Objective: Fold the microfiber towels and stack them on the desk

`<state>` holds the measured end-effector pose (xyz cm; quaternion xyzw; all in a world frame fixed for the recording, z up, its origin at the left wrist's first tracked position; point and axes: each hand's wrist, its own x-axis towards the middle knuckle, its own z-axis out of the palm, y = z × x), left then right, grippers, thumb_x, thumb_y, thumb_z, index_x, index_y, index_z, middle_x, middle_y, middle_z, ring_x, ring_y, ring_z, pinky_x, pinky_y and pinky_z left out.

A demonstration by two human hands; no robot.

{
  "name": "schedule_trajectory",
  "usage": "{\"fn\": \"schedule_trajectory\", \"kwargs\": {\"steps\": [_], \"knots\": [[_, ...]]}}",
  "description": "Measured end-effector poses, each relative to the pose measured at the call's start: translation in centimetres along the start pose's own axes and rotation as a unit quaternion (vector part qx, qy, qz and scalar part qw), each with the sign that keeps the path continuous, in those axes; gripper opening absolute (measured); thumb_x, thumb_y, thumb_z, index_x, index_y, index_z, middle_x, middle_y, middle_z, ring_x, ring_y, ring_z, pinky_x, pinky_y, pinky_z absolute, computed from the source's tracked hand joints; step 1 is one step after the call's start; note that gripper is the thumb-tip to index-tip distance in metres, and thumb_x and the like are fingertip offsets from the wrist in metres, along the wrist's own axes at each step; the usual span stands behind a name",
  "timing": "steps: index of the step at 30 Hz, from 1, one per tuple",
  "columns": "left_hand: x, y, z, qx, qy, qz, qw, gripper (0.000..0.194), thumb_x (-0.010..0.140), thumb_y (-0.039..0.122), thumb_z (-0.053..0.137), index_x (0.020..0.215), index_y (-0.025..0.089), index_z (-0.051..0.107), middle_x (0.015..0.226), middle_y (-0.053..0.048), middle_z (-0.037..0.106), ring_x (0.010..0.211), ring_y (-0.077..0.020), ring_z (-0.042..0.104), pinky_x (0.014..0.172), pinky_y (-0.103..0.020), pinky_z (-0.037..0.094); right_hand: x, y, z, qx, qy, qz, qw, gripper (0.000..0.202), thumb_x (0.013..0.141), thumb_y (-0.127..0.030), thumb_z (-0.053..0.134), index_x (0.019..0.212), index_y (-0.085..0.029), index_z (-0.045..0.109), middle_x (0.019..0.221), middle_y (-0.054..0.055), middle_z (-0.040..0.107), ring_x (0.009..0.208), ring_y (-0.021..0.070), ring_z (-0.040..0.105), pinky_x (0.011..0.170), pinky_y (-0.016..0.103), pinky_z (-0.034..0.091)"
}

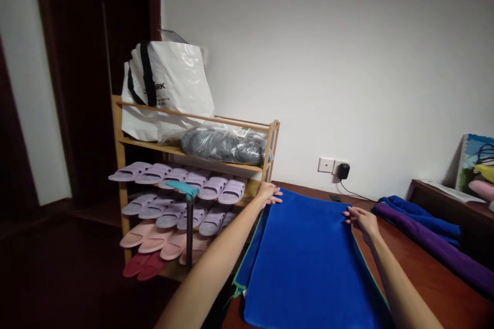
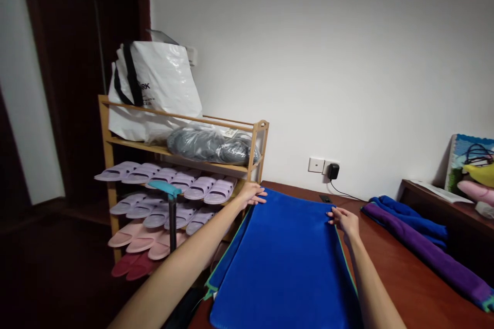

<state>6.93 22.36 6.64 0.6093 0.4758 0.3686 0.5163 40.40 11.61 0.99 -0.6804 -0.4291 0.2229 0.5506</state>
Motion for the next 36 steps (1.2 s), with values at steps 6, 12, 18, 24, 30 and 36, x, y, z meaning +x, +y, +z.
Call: {"fn": "schedule_trajectory", "kwargs": {"steps": [6,12,18,24,30,36], "knots": [[0.1,-3.9,2.5,0.164,0.009,0.076,0.984,0.058,0.091,0.044,0.046,0.139,0.016,0.028,0.144,-0.022,0.036,0.123,-0.0284,0.048,0.085,-0.04,0.049,-0.3,2.6,3.3,-0.212,-0.077,-0.059,0.973,0.064,0.077,-0.056,0.052,0.125,-0.013,0.05,0.11,0.016,0.063,0.101,0.0256,0.06,0.09,0.042,0.045],[-0.9,-8.5,5.0,0.399,-0.092,0.196,0.891,0.062,0.087,0.056,0.042,0.14,0.024,0.039,0.151,-0.009,0.027,0.14,-0.027,0.018,0.111,-0.053,0.005,-2.0,5.0,6.4,-0.384,-0.158,-0.118,0.902,0.069,0.081,-0.067,0.033,0.139,-0.029,0.038,0.149,0.001,0.024,0.139,0.0214,0.016,0.112,0.048,0.013],[-2.1,-8.2,5.3,0.482,-0.052,0.206,0.85,0.059,0.092,0.046,0.031,0.143,0.014,0.034,0.153,-0.012,0.017,0.141,-0.0282,0.009,0.111,-0.052,-0.001,-3.5,3.1,6.1,-0.491,-0.119,-0.127,0.853,0.067,0.089,-0.055,0.028,0.144,-0.016,0.027,0.151,0.012,0.015,0.14,0.028,0.005,0.111,0.054,0.004],[-3.0,-6.9,7.2,0.508,-0.051,0.215,0.833,0.057,0.092,0.036,0.029,0.144,0.012,0.03,0.152,-0.013,0.022,0.14,-0.0266,0.014,0.11,-0.052,0.012,-5.3,-0.3,9.6,-0.514,-0.132,-0.162,0.832,0.065,0.091,-0.056,0.027,0.143,-0.017,0.03,0.151,0.012,0.015,0.14,0.0266,0.011,0.111,0.05,0.011],[-1.8,-6.6,9.0,0.514,-0.057,0.202,0.832,0.056,0.088,0.026,0.032,0.142,0.011,0.035,0.15,-0.014,0.027,0.139,-0.026,0.02,0.109,-0.051,0.018,-5.2,-1.9,13.4,-0.492,-0.17,-0.183,0.834,0.057,0.094,-0.051,0.029,0.141,-0.02,0.031,0.149,0.008,0.024,0.138,0.0218,0.018,0.112,0.049,0.015],[0.3,-8.1,8.7,0.513,-0.025,0.167,0.841,0.057,0.09,0.043,0.027,0.142,0.02,0.038,0.15,-0.008,0.029,0.139,-0.0276,0.019,0.11,-0.053,0.015,-4.0,0.3,13.7,-0.492,-0.157,-0.105,0.85,0.061,0.092,-0.058,0.017,0.143,-0.027,0.028,0.15,0.002,0.022,0.139,0.0191,0.016,0.112,0.048,0.018]]}}
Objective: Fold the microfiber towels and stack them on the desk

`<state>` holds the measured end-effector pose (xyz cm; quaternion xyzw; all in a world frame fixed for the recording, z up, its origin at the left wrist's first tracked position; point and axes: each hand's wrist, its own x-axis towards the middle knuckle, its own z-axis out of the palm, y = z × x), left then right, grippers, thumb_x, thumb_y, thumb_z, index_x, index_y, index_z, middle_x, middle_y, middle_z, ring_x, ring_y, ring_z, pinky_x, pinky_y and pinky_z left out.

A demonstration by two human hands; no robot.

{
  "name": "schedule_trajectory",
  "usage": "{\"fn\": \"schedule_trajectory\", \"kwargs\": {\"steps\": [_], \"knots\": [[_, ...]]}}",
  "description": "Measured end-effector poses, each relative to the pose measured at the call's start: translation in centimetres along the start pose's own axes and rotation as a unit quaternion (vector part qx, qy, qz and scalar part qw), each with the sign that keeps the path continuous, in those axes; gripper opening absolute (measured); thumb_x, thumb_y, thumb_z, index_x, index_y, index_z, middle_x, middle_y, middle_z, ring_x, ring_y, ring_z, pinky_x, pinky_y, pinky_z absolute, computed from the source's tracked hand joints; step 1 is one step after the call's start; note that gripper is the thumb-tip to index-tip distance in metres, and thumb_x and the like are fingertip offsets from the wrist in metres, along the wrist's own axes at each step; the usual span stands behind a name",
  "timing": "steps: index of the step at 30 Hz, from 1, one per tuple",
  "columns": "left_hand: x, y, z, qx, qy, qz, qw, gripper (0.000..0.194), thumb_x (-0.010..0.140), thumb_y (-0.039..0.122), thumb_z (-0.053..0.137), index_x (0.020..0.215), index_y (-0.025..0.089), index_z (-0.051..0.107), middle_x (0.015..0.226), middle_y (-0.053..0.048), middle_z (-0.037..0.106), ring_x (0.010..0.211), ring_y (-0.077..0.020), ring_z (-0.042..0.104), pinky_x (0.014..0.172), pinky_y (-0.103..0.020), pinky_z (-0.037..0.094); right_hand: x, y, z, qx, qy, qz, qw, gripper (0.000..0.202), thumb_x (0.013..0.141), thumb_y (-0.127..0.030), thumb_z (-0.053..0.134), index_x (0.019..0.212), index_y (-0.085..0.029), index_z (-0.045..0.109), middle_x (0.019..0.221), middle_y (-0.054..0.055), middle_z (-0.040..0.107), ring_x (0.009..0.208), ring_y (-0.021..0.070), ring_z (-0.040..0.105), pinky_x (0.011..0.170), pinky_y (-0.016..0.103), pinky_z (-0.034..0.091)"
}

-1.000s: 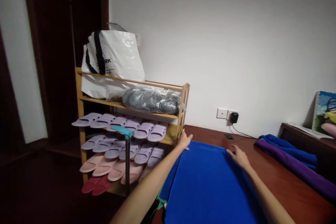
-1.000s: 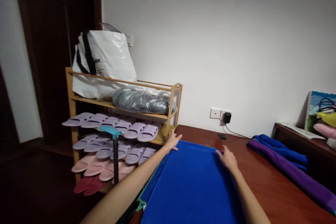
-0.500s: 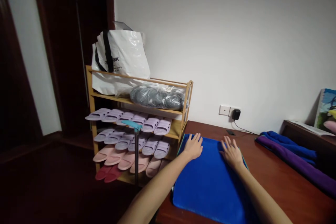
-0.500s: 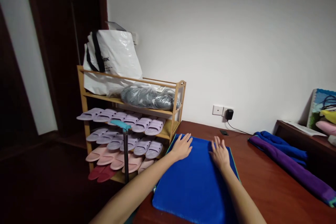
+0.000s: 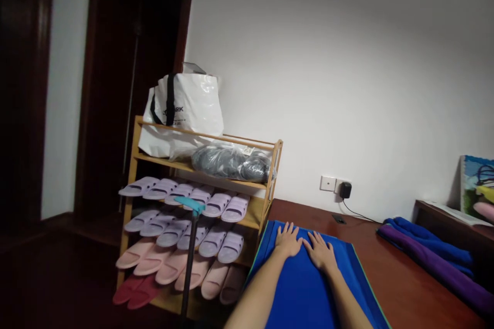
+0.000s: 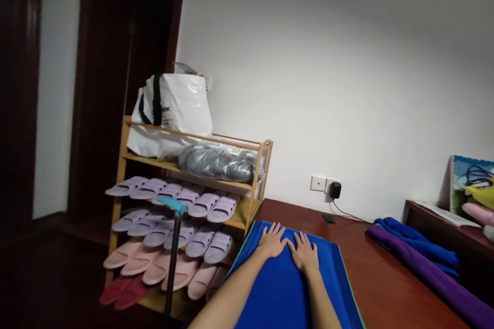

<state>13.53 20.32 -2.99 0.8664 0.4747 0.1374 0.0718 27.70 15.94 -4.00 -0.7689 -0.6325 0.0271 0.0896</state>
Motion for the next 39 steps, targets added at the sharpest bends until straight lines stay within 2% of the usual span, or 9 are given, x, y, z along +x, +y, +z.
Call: {"fn": "schedule_trajectory", "kwargs": {"steps": [3,7,10,12,16,19,23,27,39], "knots": [[0.3,-1.2,0.5,0.007,0.01,-0.042,0.999,0.064,0.09,0.054,0.024,0.142,0.02,0.037,0.15,-0.009,0.027,0.139,-0.032,0.015,0.109,-0.058,0.011,0.0,2.5,0.5,0.008,0.011,0.064,0.998,0.068,0.088,-0.064,0.017,0.144,-0.026,0.027,0.151,0.002,0.018,0.14,0.0215,0.012,0.111,0.051,0.014],[-0.4,-1.7,-0.6,0.008,0.04,-0.069,0.997,0.06,0.092,0.048,0.025,0.14,0.016,0.04,0.148,-0.015,0.03,0.137,-0.0374,0.02,0.103,-0.067,0.013,-1.3,5.5,-0.6,-0.003,0.037,0.133,0.99,0.076,0.087,-0.064,0.016,0.144,-0.016,0.027,0.149,0.012,0.021,0.138,0.0299,0.017,0.107,0.061,0.016],[-1.8,-0.6,-2.4,-0.002,0.085,-0.023,0.996,0.051,0.095,0.031,0.021,0.139,0.012,0.04,0.148,-0.015,0.031,0.139,-0.0288,0.02,0.11,-0.057,0.009,-3.3,5.4,-2.2,-0.039,0.086,0.128,0.987,0.071,0.092,-0.052,0.014,0.143,-0.004,0.025,0.147,0.022,0.021,0.138,0.0335,0.014,0.107,0.063,0.006],[-3.4,0.6,-3.6,-0.012,0.096,0.033,0.995,0.048,0.096,0.024,0.022,0.138,0.013,0.041,0.148,-0.011,0.032,0.14,-0.0211,0.018,0.113,-0.046,0.008,-5.4,4.2,-2.9,-0.064,0.108,0.068,0.99,0.066,0.093,-0.048,0.018,0.144,-0.006,0.024,0.149,0.019,0.016,0.14,0.0292,0.007,0.11,0.057,0.001],[-10.0,1.9,-4.6,-0.035,0.031,0.145,0.988,0.052,0.094,0.042,0.035,0.142,0.02,0.036,0.15,-0.007,0.028,0.139,-0.0226,0.022,0.11,-0.046,0.021,-12.5,1.9,-2.4,-0.07,0.074,-0.052,0.993,0.067,0.09,-0.063,0.018,0.143,-0.025,0.03,0.15,0.003,0.02,0.14,0.0207,0.014,0.113,0.047,0.017],[-16.7,1.2,-5.1,-0.049,-0.101,0.298,0.948,0.062,0.092,0.057,0.035,0.146,0.029,0.025,0.152,-0.006,0.022,0.14,-0.0263,0.017,0.11,-0.054,0.016,-18.5,2.1,-1.1,-0.029,0.021,-0.112,0.993,0.063,0.089,-0.066,0.012,0.144,-0.036,0.021,0.149,-0.007,0.015,0.139,0.017,0.014,0.112,0.045,0.022],[-22.6,0.0,-6.1,-0.038,-0.07,0.256,0.963,0.054,0.095,0.052,0.032,0.146,0.035,0.022,0.153,-0.002,0.019,0.14,-0.0275,0.015,0.11,-0.056,0.015,-22.8,3.7,-0.6,-0.013,0.021,-0.068,0.997,0.069,0.086,-0.07,0.017,0.144,-0.034,0.02,0.149,-0.007,0.013,0.139,0.0189,0.013,0.113,0.047,0.021],[-23.4,0.1,-6.7,-0.02,-0.064,0.223,0.973,0.052,0.096,0.051,0.033,0.145,0.036,0.025,0.153,-0.002,0.021,0.14,-0.0282,0.015,0.11,-0.057,0.015,-23.4,4.0,-0.9,-0.017,0.049,-0.042,0.998,0.068,0.085,-0.071,0.018,0.143,-0.036,0.022,0.149,-0.009,0.013,0.14,0.0183,0.011,0.113,0.048,0.019],[-23.4,0.0,-6.5,-0.007,-0.067,0.213,0.975,0.051,0.096,0.05,0.033,0.144,0.036,0.026,0.153,-0.002,0.021,0.14,-0.027,0.015,0.11,-0.056,0.015,-23.8,4.1,-1.6,-0.009,0.03,-0.041,0.999,0.07,0.086,-0.069,0.015,0.144,-0.031,0.02,0.15,-0.007,0.012,0.14,0.0161,0.009,0.114,0.046,0.016]]}}
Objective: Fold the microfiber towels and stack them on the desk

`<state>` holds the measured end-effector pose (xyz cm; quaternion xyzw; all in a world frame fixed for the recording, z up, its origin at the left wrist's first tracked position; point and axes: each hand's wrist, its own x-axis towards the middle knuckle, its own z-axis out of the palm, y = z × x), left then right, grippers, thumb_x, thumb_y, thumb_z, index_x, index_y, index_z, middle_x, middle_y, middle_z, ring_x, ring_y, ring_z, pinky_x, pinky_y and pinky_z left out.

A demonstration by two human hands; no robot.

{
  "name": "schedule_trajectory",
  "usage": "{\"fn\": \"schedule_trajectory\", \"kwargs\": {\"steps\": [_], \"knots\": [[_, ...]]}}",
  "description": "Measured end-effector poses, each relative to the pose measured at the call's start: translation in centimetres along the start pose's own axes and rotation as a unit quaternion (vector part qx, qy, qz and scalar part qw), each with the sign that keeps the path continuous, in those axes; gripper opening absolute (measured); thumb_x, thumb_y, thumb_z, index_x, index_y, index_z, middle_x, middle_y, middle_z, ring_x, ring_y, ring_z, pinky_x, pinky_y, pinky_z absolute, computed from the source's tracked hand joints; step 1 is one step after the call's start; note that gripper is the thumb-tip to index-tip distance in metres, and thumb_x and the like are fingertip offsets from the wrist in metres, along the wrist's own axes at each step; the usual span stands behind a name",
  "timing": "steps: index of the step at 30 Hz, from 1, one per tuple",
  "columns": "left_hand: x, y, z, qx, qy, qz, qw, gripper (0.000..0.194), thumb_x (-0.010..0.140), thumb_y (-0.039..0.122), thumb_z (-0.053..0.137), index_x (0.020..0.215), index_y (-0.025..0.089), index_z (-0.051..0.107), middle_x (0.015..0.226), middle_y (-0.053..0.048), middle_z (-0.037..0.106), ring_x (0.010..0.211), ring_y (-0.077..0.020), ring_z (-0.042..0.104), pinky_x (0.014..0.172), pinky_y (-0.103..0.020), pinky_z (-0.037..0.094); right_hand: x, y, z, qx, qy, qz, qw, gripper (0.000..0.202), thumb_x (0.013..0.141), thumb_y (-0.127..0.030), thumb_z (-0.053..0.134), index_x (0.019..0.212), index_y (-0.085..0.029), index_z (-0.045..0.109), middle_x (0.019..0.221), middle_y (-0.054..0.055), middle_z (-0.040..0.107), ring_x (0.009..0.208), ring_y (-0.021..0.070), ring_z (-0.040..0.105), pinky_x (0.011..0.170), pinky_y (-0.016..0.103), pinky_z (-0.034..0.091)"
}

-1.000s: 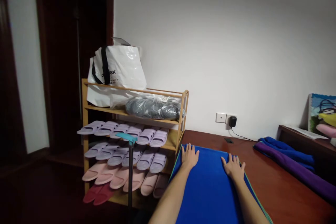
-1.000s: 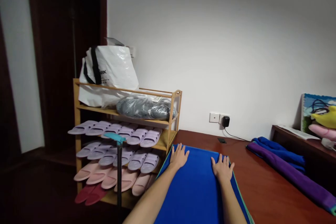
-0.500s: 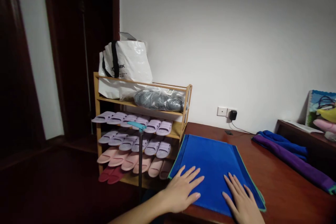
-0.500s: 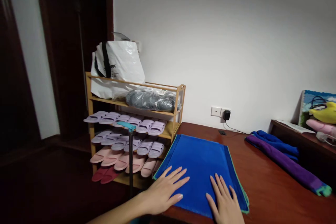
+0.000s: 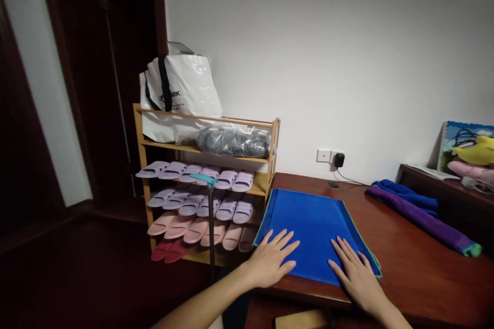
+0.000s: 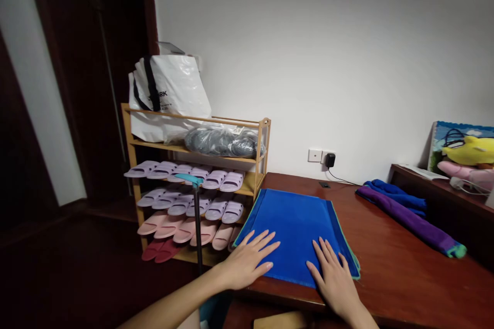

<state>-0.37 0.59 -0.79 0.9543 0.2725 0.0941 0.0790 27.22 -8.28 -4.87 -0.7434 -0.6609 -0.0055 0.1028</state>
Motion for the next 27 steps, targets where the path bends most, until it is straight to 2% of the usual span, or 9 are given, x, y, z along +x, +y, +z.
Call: {"fn": "schedule_trajectory", "kwargs": {"steps": [6,10,13,18,20,24,26,27], "knots": [[-0.6,-0.5,0.3,-0.008,0.017,-0.003,1.0,0.05,0.097,0.049,0.031,0.144,0.035,0.026,0.153,0.0,0.02,0.14,-0.0254,0.015,0.112,-0.051,0.015,-0.7,1.7,0.3,0.02,-0.003,0.002,1.0,0.068,0.086,-0.07,0.018,0.144,-0.035,0.019,0.151,-0.007,0.011,0.14,0.0174,0.008,0.114,0.046,0.017],[-0.1,-1.1,0.5,-0.015,0.017,0.002,1.0,0.05,0.096,0.05,0.031,0.144,0.036,0.027,0.153,0.0,0.022,0.14,-0.0258,0.016,0.112,-0.051,0.015,0.1,2.3,0.7,0.027,0.004,-0.011,1.0,0.067,0.087,-0.068,0.02,0.144,-0.034,0.02,0.151,-0.005,0.013,0.14,0.0183,0.011,0.114,0.045,0.018],[1.1,-2.1,0.8,-0.015,0.022,0.003,1.0,0.049,0.096,0.05,0.032,0.143,0.036,0.029,0.153,0.0,0.022,0.14,-0.0254,0.016,0.112,-0.05,0.014,1.7,2.6,1.2,0.024,0.012,-0.01,1.0,0.067,0.087,-0.067,0.019,0.145,-0.033,0.018,0.151,-0.004,0.014,0.14,0.018,0.011,0.114,0.046,0.018],[4.5,-4.0,0.9,0.005,0.024,-0.016,1.0,0.048,0.096,0.05,0.03,0.142,0.034,0.032,0.152,-0.001,0.023,0.14,-0.024,0.016,0.111,-0.051,0.013,5.8,3.9,1.5,-0.015,0.009,-0.021,1.0,0.069,0.087,-0.068,0.016,0.145,-0.03,0.018,0.151,-0.003,0.016,0.14,0.0156,0.012,0.113,0.043,0.02],[5.6,-4.4,0.8,0.014,0.017,-0.021,1.0,0.049,0.096,0.05,0.03,0.142,0.033,0.031,0.152,-0.001,0.024,0.14,-0.0235,0.016,0.111,-0.051,0.013,7.1,4.3,1.4,-0.033,0.016,-0.016,0.999,0.069,0.087,-0.068,0.016,0.145,-0.029,0.02,0.151,-0.002,0.016,0.14,0.0161,0.011,0.114,0.045,0.017],[6.3,-3.8,0.9,0.039,0.017,-0.052,0.998,0.05,0.097,0.047,0.03,0.143,0.028,0.031,0.153,-0.005,0.019,0.141,-0.0251,0.013,0.111,-0.053,0.009,7.6,4.2,1.2,-0.074,0.09,0.001,0.993,0.077,0.086,-0.069,0.024,0.146,-0.021,0.016,0.152,0.005,0.002,0.141,0.0211,-0.004,0.113,0.05,-0.002],[6.0,-3.2,1.2,0.046,0.028,-0.06,0.997,0.052,0.097,0.045,0.03,0.145,0.026,0.029,0.154,-0.007,0.014,0.141,-0.0256,0.009,0.111,-0.053,0.008,7.0,3.8,1.3,-0.087,0.115,-0.015,0.989,0.076,0.086,-0.069,0.024,0.146,-0.024,0.016,0.153,0.004,0.002,0.141,0.0203,-0.004,0.114,0.049,-0.002],[5.8,-3.0,1.4,0.044,0.029,-0.059,0.997,0.053,0.097,0.046,0.03,0.146,0.026,0.027,0.154,-0.007,0.012,0.141,-0.0254,0.008,0.111,-0.053,0.008,6.7,3.5,1.4,-0.08,0.107,-0.018,0.991,0.074,0.086,-0.069,0.022,0.146,-0.027,0.017,0.153,0.003,0.005,0.141,0.02,-0.001,0.114,0.049,0.002]]}}
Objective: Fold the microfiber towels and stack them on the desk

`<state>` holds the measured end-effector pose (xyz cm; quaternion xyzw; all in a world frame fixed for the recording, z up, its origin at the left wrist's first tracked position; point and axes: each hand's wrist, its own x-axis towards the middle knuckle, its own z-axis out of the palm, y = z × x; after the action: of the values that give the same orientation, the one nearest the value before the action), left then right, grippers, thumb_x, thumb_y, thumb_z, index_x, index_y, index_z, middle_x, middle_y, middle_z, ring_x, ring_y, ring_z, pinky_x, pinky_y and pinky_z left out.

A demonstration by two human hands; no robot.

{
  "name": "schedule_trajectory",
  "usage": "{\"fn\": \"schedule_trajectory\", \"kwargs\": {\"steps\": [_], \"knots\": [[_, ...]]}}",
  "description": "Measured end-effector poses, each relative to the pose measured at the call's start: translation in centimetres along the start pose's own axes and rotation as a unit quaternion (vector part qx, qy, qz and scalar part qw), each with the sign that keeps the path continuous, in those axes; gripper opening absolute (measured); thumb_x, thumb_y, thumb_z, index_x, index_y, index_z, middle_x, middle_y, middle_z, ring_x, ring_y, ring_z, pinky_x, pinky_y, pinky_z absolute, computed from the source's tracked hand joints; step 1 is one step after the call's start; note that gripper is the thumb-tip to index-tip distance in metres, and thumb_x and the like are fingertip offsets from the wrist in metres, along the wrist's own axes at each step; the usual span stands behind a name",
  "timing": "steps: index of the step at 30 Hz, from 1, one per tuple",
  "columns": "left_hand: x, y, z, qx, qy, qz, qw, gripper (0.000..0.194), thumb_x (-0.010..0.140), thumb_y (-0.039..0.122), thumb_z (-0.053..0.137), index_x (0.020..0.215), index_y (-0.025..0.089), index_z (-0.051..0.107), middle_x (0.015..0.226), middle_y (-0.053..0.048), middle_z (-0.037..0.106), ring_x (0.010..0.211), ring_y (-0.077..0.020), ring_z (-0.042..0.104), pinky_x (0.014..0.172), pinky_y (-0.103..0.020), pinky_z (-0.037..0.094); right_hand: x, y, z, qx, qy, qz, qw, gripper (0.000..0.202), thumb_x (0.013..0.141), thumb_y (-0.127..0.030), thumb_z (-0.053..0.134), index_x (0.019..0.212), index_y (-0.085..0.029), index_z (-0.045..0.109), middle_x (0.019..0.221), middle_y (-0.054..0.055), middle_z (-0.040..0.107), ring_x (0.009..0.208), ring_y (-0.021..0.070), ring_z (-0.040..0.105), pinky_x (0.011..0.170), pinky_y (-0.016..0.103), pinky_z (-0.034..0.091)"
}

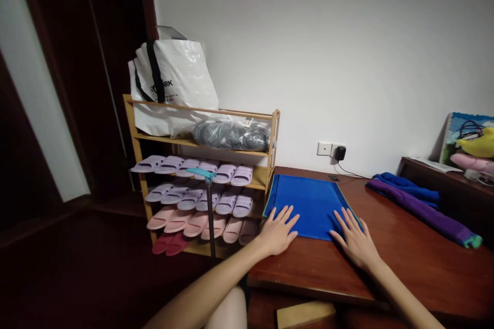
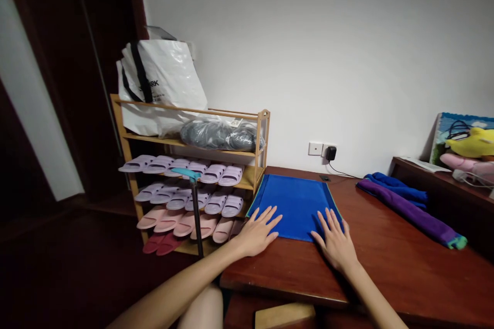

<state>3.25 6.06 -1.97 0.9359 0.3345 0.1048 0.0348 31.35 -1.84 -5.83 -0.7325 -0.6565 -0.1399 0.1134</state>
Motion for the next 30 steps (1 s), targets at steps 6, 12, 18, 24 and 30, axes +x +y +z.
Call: {"fn": "schedule_trajectory", "kwargs": {"steps": [6,12,18,24,30], "knots": [[0.9,-1.2,0.8,-0.026,-0.024,0.015,0.999,0.058,0.096,0.053,0.027,0.147,0.029,0.019,0.155,-0.004,0.011,0.141,-0.0262,0.006,0.111,-0.053,0.009,0.6,-0.4,1.0,0.072,-0.111,0.021,0.991,0.069,0.086,-0.07,0.019,0.145,-0.034,0.017,0.152,0.001,0.011,0.14,0.0209,0.006,0.112,0.048,0.017],[4.8,-4.4,1.5,-0.028,-0.026,0.007,0.999,0.056,0.095,0.054,0.027,0.147,0.032,0.02,0.155,-0.002,0.013,0.141,-0.0248,0.008,0.11,-0.054,0.006,4.7,0.7,2.6,0.077,-0.127,0.019,0.989,0.068,0.086,-0.069,0.019,0.145,-0.035,0.014,0.153,0.0,0.009,0.141,0.0196,0.005,0.112,0.047,0.016],[7.9,-6.8,2.2,-0.032,-0.03,-0.006,0.999,0.056,0.094,0.056,0.027,0.146,0.035,0.019,0.155,-0.001,0.014,0.141,-0.0236,0.008,0.11,-0.055,0.006,8.5,1.1,4.4,0.083,-0.13,0.024,0.988,0.07,0.085,-0.071,0.019,0.145,-0.035,0.014,0.153,0.0,0.009,0.14,0.0187,0.005,0.113,0.046,0.015],[9.2,-7.8,2.4,-0.03,-0.009,-0.004,1.0,0.057,0.094,0.056,0.03,0.146,0.034,0.02,0.154,-0.001,0.015,0.141,-0.0235,0.009,0.11,-0.055,0.008,10.8,1.6,5.7,0.076,-0.116,0.024,0.99,0.071,0.084,-0.072,0.017,0.145,-0.035,0.015,0.153,0.0,0.008,0.14,0.0179,0.005,0.112,0.047,0.015],[9.3,-7.6,2.4,-0.03,0.001,-0.019,0.999,0.055,0.095,0.057,0.023,0.146,0.035,0.022,0.154,0.0,0.018,0.141,-0.0239,0.011,0.11,-0.055,0.009,10.8,1.7,5.9,0.087,-0.106,0.002,0.991,0.069,0.085,-0.071,0.02,0.145,-0.037,0.016,0.153,-0.001,0.011,0.141,0.0188,0.006,0.112,0.047,0.016]]}}
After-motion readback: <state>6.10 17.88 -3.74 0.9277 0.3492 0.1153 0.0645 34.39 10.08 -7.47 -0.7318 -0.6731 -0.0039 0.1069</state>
